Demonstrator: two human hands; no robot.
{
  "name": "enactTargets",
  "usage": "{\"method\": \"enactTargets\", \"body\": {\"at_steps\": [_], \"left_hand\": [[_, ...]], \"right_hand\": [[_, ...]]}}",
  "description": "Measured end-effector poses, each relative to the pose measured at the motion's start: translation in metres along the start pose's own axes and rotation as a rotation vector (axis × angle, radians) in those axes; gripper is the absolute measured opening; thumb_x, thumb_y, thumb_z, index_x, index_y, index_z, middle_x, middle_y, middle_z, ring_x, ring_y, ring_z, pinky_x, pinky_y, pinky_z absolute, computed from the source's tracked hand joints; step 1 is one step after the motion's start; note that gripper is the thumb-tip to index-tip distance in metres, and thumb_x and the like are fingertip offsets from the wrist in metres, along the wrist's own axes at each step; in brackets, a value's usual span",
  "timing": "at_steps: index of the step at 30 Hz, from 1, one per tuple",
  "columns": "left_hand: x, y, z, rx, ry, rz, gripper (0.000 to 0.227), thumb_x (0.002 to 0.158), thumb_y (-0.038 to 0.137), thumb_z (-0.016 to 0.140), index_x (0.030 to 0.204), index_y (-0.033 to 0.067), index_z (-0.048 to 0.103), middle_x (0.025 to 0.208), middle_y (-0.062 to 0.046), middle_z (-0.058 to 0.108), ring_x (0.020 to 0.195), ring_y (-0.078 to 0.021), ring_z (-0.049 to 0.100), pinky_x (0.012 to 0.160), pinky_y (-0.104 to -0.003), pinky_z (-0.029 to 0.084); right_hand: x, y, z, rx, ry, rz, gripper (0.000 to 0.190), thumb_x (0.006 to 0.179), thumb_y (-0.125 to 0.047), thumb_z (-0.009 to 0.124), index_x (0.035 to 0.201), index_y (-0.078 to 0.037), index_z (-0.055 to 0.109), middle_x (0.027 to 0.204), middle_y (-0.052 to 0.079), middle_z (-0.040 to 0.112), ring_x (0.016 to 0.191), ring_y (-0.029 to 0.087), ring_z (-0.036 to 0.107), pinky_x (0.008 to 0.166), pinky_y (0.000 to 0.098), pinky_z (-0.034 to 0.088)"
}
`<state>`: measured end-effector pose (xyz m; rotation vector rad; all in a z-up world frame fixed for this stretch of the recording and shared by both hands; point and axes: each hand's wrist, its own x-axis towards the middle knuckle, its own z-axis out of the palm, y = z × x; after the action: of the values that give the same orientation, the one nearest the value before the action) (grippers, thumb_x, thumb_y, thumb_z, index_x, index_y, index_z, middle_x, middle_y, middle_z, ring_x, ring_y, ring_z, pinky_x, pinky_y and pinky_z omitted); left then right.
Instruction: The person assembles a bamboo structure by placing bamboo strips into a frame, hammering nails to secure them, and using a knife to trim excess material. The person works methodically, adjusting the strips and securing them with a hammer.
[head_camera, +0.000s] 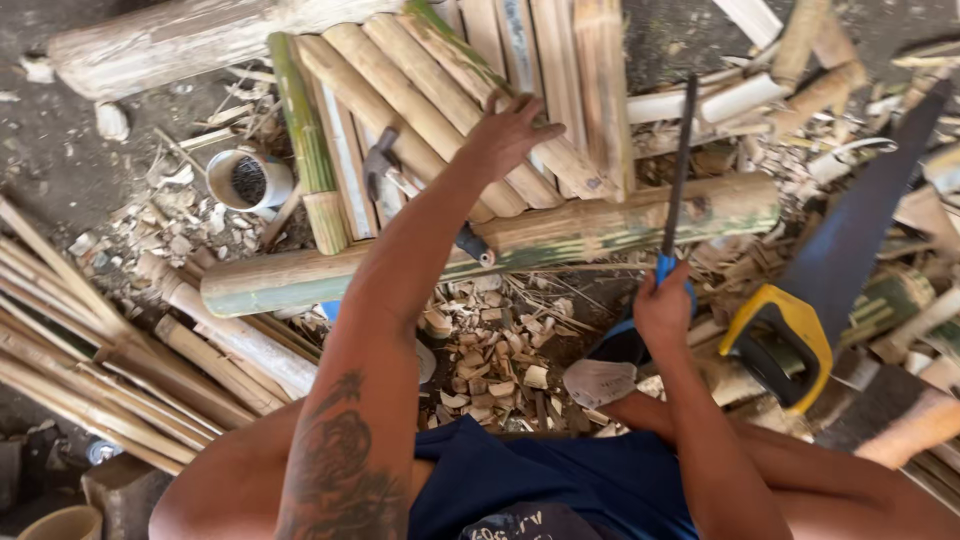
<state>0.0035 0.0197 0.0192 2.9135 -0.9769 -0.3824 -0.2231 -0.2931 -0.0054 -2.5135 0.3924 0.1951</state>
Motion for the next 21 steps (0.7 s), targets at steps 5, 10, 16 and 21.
{"method": "enactTargets", "body": {"at_steps": [5, 10, 16, 21], "left_hand": [[0.012, -0.005, 0.030, 0.017, -0.130, -0.030, 0.065, 0.093, 0.006, 0.062, 0.148, 0.0385, 0.050, 0.148, -0.009, 0.044, 0.145, -0.0306, 0.037, 0.114, -0.071, 0.030], [0.018, -0.015, 0.032, 0.010, -0.095, -0.028, 0.057, 0.098, 0.008, 0.058, 0.145, 0.0388, 0.056, 0.146, -0.006, 0.048, 0.144, -0.0279, 0.040, 0.115, -0.070, 0.033], [0.020, -0.008, 0.030, -0.007, -0.107, -0.019, 0.048, 0.102, 0.010, 0.059, 0.142, 0.0352, 0.061, 0.146, -0.006, 0.052, 0.144, -0.0288, 0.043, 0.117, -0.069, 0.034], [0.020, -0.009, 0.031, -0.006, -0.055, 0.006, 0.059, 0.091, 0.005, 0.064, 0.142, 0.0336, 0.060, 0.147, -0.005, 0.051, 0.141, -0.0294, 0.043, 0.114, -0.065, 0.034]], "right_hand": [[-0.003, -0.007, -0.006, 0.048, -0.009, -0.004, 0.038, 0.104, -0.014, 0.062, 0.127, 0.006, 0.041, 0.071, 0.022, 0.063, 0.060, 0.043, 0.064, 0.054, 0.0516, 0.048], [-0.001, -0.015, -0.003, 0.066, -0.021, 0.037, 0.036, 0.105, -0.014, 0.062, 0.124, 0.006, 0.039, 0.067, 0.021, 0.061, 0.057, 0.041, 0.063, 0.051, 0.0499, 0.047], [-0.004, -0.035, -0.019, 0.115, -0.008, 0.018, 0.040, 0.106, -0.016, 0.063, 0.130, 0.004, 0.039, 0.072, 0.020, 0.062, 0.058, 0.038, 0.063, 0.053, 0.0491, 0.048], [-0.027, -0.055, -0.027, 0.368, -0.086, 0.191, 0.051, 0.104, -0.014, 0.052, 0.150, -0.002, 0.032, 0.077, 0.016, 0.067, 0.061, 0.032, 0.068, 0.052, 0.0476, 0.054]]}}
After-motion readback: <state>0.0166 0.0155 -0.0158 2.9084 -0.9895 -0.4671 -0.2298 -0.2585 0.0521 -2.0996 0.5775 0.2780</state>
